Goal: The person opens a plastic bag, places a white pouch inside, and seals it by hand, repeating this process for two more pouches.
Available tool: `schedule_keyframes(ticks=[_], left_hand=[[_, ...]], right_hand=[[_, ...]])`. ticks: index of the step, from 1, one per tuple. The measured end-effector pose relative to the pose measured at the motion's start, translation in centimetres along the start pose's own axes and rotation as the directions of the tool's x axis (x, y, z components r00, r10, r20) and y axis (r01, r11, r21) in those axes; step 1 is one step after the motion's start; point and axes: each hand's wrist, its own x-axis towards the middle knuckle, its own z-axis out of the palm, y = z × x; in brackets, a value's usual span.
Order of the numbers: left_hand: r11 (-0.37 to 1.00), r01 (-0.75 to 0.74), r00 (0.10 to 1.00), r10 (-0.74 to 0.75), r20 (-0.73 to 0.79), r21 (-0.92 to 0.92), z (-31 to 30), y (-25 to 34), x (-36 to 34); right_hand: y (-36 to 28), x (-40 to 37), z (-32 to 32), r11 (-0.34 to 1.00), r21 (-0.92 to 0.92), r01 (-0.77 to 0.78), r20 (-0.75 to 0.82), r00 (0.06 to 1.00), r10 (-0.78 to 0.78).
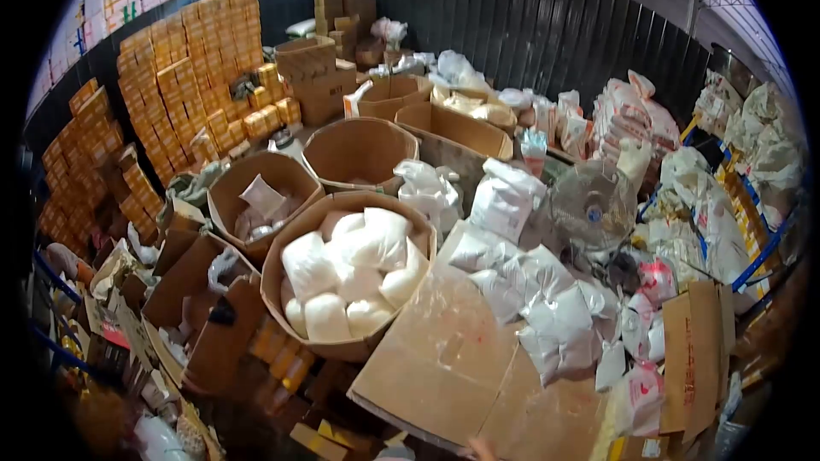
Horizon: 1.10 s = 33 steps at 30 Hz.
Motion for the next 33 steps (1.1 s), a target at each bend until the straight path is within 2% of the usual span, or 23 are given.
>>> schedule_keyframes(ticks=[2, 5, 10, 12, 13, 14, 15, 16, 17, 18, 19, 20, 21, 22, 23, 24, 26, 27, 28, 29, 31, 32, 33], left_hand=[[0.997, 0.013, 1.000, -0.015, 0.024, 0.077, 1.5, 0.3, -1.5], [0.986, -0.038, 0.998, 0.031, 0.046, 0.162, 3.2, 1.5, -3.0], [0.936, -0.177, 0.981, 0.143, 0.131, 0.304, 6.1, 3.8, -2.3], [0.888, -0.326, 0.941, 0.273, 0.199, 0.326, 6.6, 4.8, -0.8], [0.789, -0.533, 0.840, 0.453, 0.297, 0.306, 6.5, 5.2, 0.8], [0.581, -0.788, 0.606, 0.674, 0.423, 0.203, 5.9, 6.2, 3.3], [0.339, -0.940, 0.306, 0.818, 0.487, 0.020, 6.6, 7.6, 5.0], [0.618, -0.780, 0.544, 0.746, 0.384, -0.097, 9.1, 12.8, 4.1], [0.781, -0.551, 0.743, 0.619, 0.254, -0.293, 12.7, 19.6, 0.1], [0.719, -0.692, 0.719, 0.679, 0.146, 0.065, 16.8, 25.5, -9.3], [0.657, -0.754, 0.642, 0.730, 0.232, 0.019, 18.3, 28.5, -8.1], [0.580, -0.812, 0.576, 0.782, 0.238, 0.062, 20.6, 31.3, -9.4], [0.583, -0.810, 0.552, 0.793, 0.257, -0.058, 23.3, 33.0, -12.3], [0.568, -0.822, 0.548, 0.811, 0.205, -0.048, 26.0, 33.4, -15.2], [0.570, -0.819, 0.538, 0.803, 0.256, -0.069, 28.4, 33.0, -18.2], [0.574, -0.814, 0.528, 0.794, 0.301, -0.089, 30.3, 32.1, -20.5], [0.621, -0.784, 0.535, 0.680, 0.502, -0.004, 32.4, 29.0, -19.9], [0.616, -0.783, 0.550, 0.614, 0.566, 0.092, 33.1, 26.9, -19.6], [0.605, -0.773, 0.573, 0.539, 0.617, 0.190, 33.0, 24.6, -18.6], [0.629, -0.739, 0.629, 0.512, 0.585, 0.243, 32.0, 21.9, -15.9], [0.631, -0.678, 0.727, 0.500, 0.469, 0.378, 27.3, 15.7, -9.0], [0.580, -0.699, 0.715, 0.545, 0.438, 0.418, 22.8, 11.8, -2.6], [0.139, -0.793, 0.543, 0.602, 0.585, 0.593, 17.2, 7.1, 6.4]], right_hand=[[5.8, -8.1, -9.1, 0.940, -0.216, -0.264, -0.213, 0.952, 0.218], [9.9, -19.0, -16.9, 0.787, -0.390, -0.477, -0.331, 0.871, 0.364], [18.6, -30.6, -20.8, 0.681, -0.423, -0.598, -0.365, 0.800, 0.476], [21.4, -31.3, -19.8, 0.690, -0.444, -0.571, -0.337, 0.820, 0.462], [22.8, -30.8, -19.4, 0.697, -0.483, -0.530, -0.315, 0.848, 0.427], [23.5, -29.4, -19.0, 0.707, -0.532, -0.466, -0.299, 0.884, 0.359], [24.1, -26.9, -18.8, 0.717, -0.596, -0.361, -0.277, 0.931, 0.238], [23.9, -23.9, -18.6, 0.704, -0.669, -0.240, -0.259, 0.962, 0.081], [23.0, -19.3, -18.1, 0.684, -0.727, -0.065, -0.242, 0.956, -0.166], [12.8, -20.0, -16.3, 0.756, -0.653, -0.036, -0.356, 0.896, -0.265], [6.3, -19.5, -16.2, 0.864, -0.481, 0.149, -0.165, 0.952, -0.257], [5.9, -14.8, -14.7, 0.926, -0.092, 0.367, -0.133, 0.917, -0.376], [1.5, -15.0, -14.0, 0.855, -0.248, 0.456, -0.098, 0.866, -0.490], [-3.6, -16.9, -13.2, 0.836, -0.205, 0.508, -0.095, 0.840, -0.534], [-7.0, -18.9, -12.6, 0.810, -0.166, 0.562, -0.086, 0.810, -0.580], [-7.7, -19.6, -12.6, 0.742, -0.238, 0.627, -0.073, 0.750, -0.657], [-8.7, -20.5, -12.4, 0.577, -0.371, 0.728, -0.025, 0.613, -0.790], [-9.1, -23.1, -13.4, 0.602, -0.404, 0.689, 0.062, 0.677, -0.734], [-7.5, -24.2, -14.4, 0.530, -0.488, 0.694, 0.114, 0.652, -0.749], [-5.4, -25.4, -15.2, 0.451, -0.561, 0.694, 0.174, 0.632, -0.756], [-1.6, -29.8, -17.9, 0.388, -0.783, 0.486, 0.239, 0.811, -0.535], [1.5, -30.9, -19.0, 0.317, -0.850, 0.420, 0.244, 0.849, -0.469], [2.9, -33.5, -19.8, 0.359, -0.856, 0.373, 0.193, 0.873, -0.448]])
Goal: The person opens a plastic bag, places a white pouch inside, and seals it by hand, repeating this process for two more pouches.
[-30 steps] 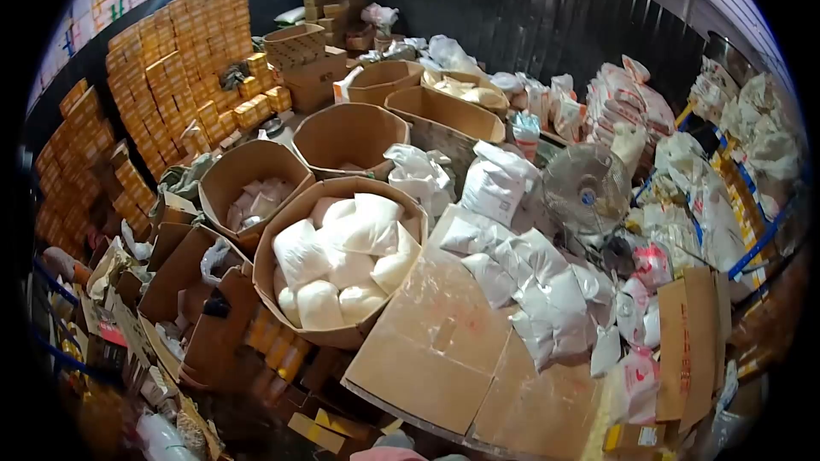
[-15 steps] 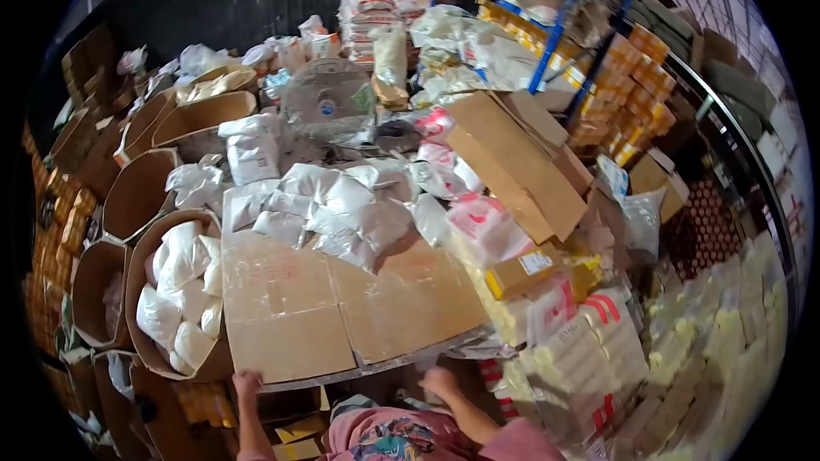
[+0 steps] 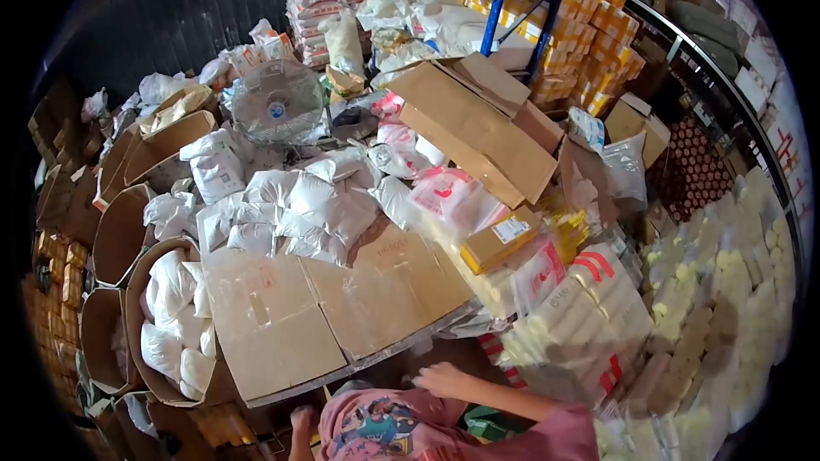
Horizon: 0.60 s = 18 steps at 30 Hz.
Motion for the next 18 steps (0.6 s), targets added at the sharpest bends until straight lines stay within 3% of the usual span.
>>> schedule_keyframes(ticks=[1, 2, 3, 5, 6, 7, 9, 11, 13, 15, 16, 17, 18], left_hand=[[0.984, 0.179, 0.980, -0.178, 0.088, 0.002, -0.9, -0.6, -3.4], [0.891, 0.451, 0.880, -0.433, 0.196, -0.057, -2.2, 1.0, -5.9], [0.818, 0.573, 0.799, -0.541, 0.264, -0.057, -2.8, 2.1, -7.1], [0.767, 0.639, 0.739, -0.590, 0.326, -0.059, -3.8, 3.4, -7.2], [0.744, 0.665, 0.713, -0.608, 0.349, -0.062, -4.6, 4.1, -7.0], [0.732, 0.678, 0.697, -0.613, 0.373, -0.063, -5.1, 4.3, -6.6], [0.710, 0.699, 0.675, -0.620, 0.401, -0.080, -6.2, 4.0, -5.9], [0.695, 0.710, 0.672, -0.618, 0.408, -0.115, -7.3, 3.9, -4.9], [0.683, 0.709, 0.684, -0.607, 0.405, -0.175, -8.3, 3.9, -3.3], [0.716, 0.621, 0.772, -0.490, 0.404, -0.318, -9.4, 3.3, -0.9], [0.734, 0.454, 0.874, -0.256, 0.413, -0.506, -9.9, 1.6, 0.6], [0.545, 0.253, 0.908, 0.151, 0.390, -0.799, -10.4, -0.1, 2.4], [0.630, 0.369, 0.927, -0.194, 0.322, -0.683, -10.8, 3.6, 5.6]], right_hand=[[0.1, -2.8, -0.3, 0.998, 0.014, -0.063, 0.001, 0.998, 0.063], [1.2, -4.4, 1.2, 0.987, 0.080, -0.142, 0.036, 0.990, 0.140], [2.1, -5.4, 2.4, 0.964, 0.146, -0.223, 0.069, 0.974, 0.215], [3.0, -5.9, 1.3, 0.806, 0.095, -0.584, -0.066, 0.804, 0.591], [3.8, -5.3, 1.3, 0.638, 0.349, -0.686, -0.312, 0.558, 0.769], [5.2, -4.5, 2.0, 0.456, 0.599, -0.659, -0.444, 0.201, 0.873], [8.0, -2.6, 3.9, 0.135, 0.875, -0.465, -0.312, -0.329, 0.891], [9.3, 0.1, 3.2, 0.143, 0.785, -0.602, -0.303, -0.171, 0.938], [12.5, 3.1, 2.2, 0.447, 0.786, -0.427, -0.427, 0.149, 0.892], [12.4, 5.7, -6.8, 0.283, 0.914, -0.291, -0.193, 0.303, 0.933], [14.6, 7.0, -8.7, 0.363, 0.875, -0.321, -0.273, 0.293, 0.916], [17.3, 8.3, -10.0, 0.440, 0.828, -0.348, -0.353, 0.285, 0.891], [20.9, 9.7, -10.3, 0.521, 0.779, -0.349, -0.448, 0.271, 0.852]])
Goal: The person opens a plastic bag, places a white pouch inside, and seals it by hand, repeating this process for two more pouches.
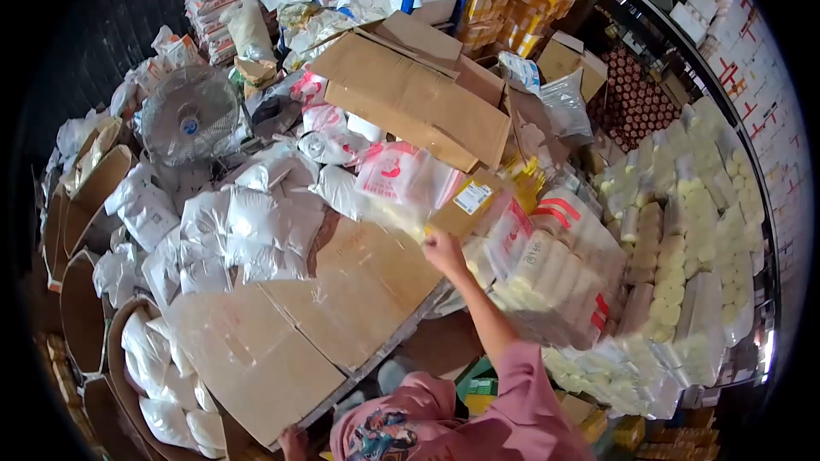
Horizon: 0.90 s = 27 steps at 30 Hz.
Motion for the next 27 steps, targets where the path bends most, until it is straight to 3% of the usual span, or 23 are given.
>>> schedule_keyframes(ticks=[1, 4, 5, 6, 7, 9, 11, 13, 15, 16, 19, 27], left_hand=[[0.983, 0.182, 0.938, -0.164, -0.305, 0.031, 4.9, 7.0, 1.0], [0.961, -0.031, 0.980, 0.084, -0.183, 0.276, 10.4, 17.3, 3.5], [0.928, -0.072, 0.982, 0.130, -0.139, 0.365, 11.9, 19.6, 4.0], [0.892, -0.056, 0.987, 0.117, -0.108, 0.449, 14.1, 22.4, 3.4], [0.896, -0.071, 0.989, 0.120, -0.085, 0.438, 13.4, 21.2, 4.3], [0.901, -0.101, 0.991, 0.129, -0.040, 0.423, 10.7, 18.2, 5.8], [0.921, 0.060, 0.980, 0.019, -0.198, 0.385, 14.6, 19.8, 4.2], [0.936, 0.203, 0.935, -0.097, -0.342, 0.289, 20.1, 21.9, 3.1], [0.942, 0.266, 0.898, -0.164, -0.408, 0.207, 24.1, 22.9, 2.6], [0.942, 0.285, 0.886, -0.189, -0.423, 0.175, 25.9, 23.3, 2.5], [0.947, 0.305, 0.869, -0.232, -0.436, 0.104, 29.8, 24.0, 2.8], [0.957, 0.289, 0.879, -0.263, -0.397, 0.005, 34.9, 25.6, 3.3]], right_hand=[[0.3, 3.3, 0.6, 0.995, -0.031, 0.092, -0.049, 0.994, -0.094], [1.0, 11.9, 1.1, 0.996, -0.006, -0.094, 0.099, 0.991, 0.094], [1.4, 14.4, 1.7, 0.905, 0.328, -0.271, 0.116, 0.962, 0.246], [2.0, 17.0, 2.7, 0.672, 0.617, -0.409, 0.185, 0.906, 0.381], [2.7, 19.3, 3.8, 0.329, 0.811, -0.483, 0.298, 0.826, 0.478], [4.8, 23.6, 6.2, 0.598, 0.668, -0.443, 0.087, 0.844, 0.529], [7.3, 26.4, 8.3, 0.764, 0.445, -0.468, -0.109, 0.818, 0.564], [8.4, 27.5, 10.1, 0.900, 0.148, -0.409, -0.300, 0.849, 0.435], [9.1, 28.2, 11.1, 0.949, -0.106, -0.297, -0.434, 0.873, 0.225], [6.9, 27.6, 9.6, 0.953, -0.147, -0.264, -0.379, 0.905, 0.193], [7.4, 28.5, 9.6, 0.925, -0.126, -0.358, -0.279, 0.908, 0.313], [8.6, 29.5, 9.5, 0.942, -0.243, -0.232, -0.171, 0.966, 0.193]])
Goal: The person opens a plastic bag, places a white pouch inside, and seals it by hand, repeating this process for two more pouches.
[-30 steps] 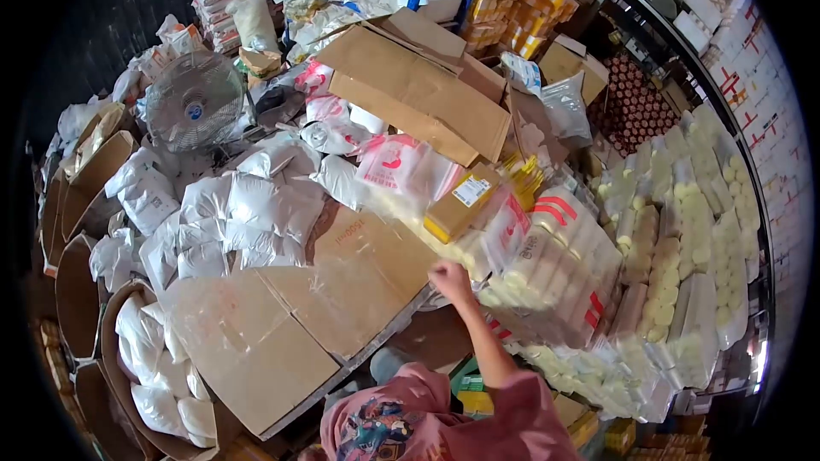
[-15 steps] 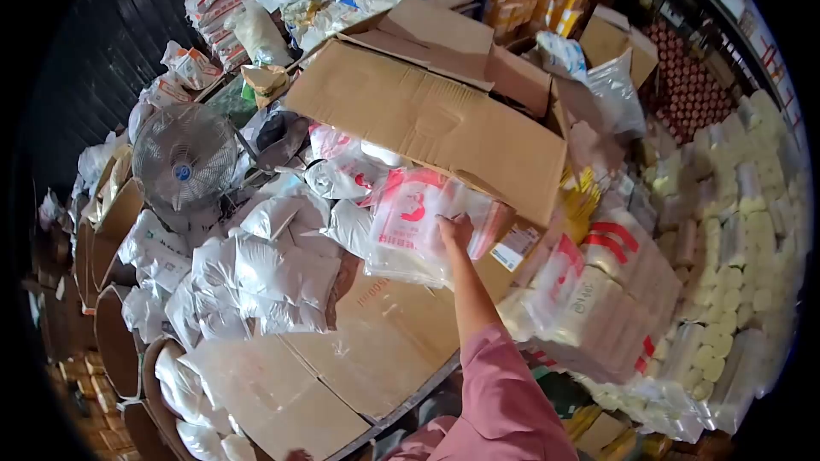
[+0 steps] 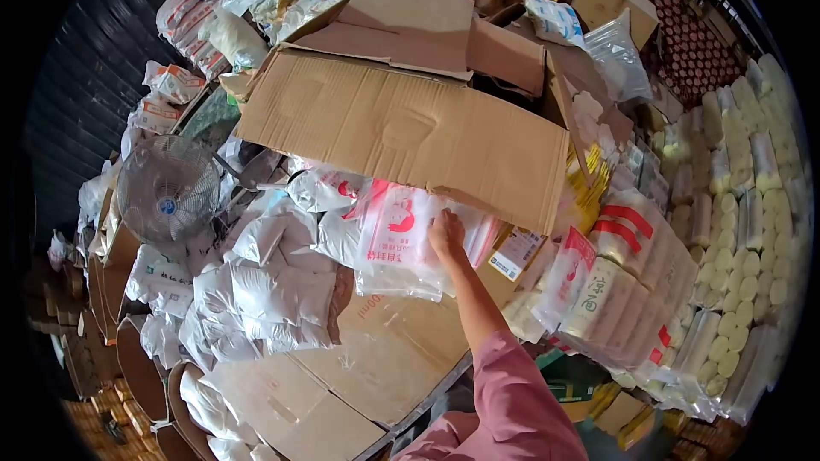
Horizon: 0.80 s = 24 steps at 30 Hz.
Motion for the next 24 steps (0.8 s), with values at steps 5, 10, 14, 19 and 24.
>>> schedule_keyframes(ticks=[5, 10, 14, 19, 24], left_hand=[[0.996, 0.012, 1.000, -0.009, 0.028, -0.087, 1.3, 0.0, -1.3], [0.966, 0.026, 0.999, -0.013, 0.053, -0.256, 1.4, -0.2, -3.6], [0.906, 0.037, 0.990, 0.025, 0.142, -0.422, 0.4, -1.3, -5.3], [0.911, -0.152, 0.927, 0.266, 0.265, -0.384, -1.7, -3.7, -1.9], [0.911, -0.155, 0.974, 0.206, 0.097, -0.383, -9.0, -5.6, -2.2]], right_hand=[[-3.2, -2.0, -2.7, 0.976, 0.041, 0.213, 0.066, 0.974, -0.215], [-7.5, -8.8, -1.3, 0.840, 0.005, 0.542, 0.241, 0.815, -0.528], [-12.2, -25.8, -1.9, 0.507, 0.378, 0.774, 0.606, 0.207, -0.768], [-9.7, -49.7, -1.0, 0.121, 0.628, 0.769, 0.347, -0.138, -0.928], [-10.4, -55.8, -2.1, 0.354, 0.729, 0.586, 0.511, -0.122, -0.851]])
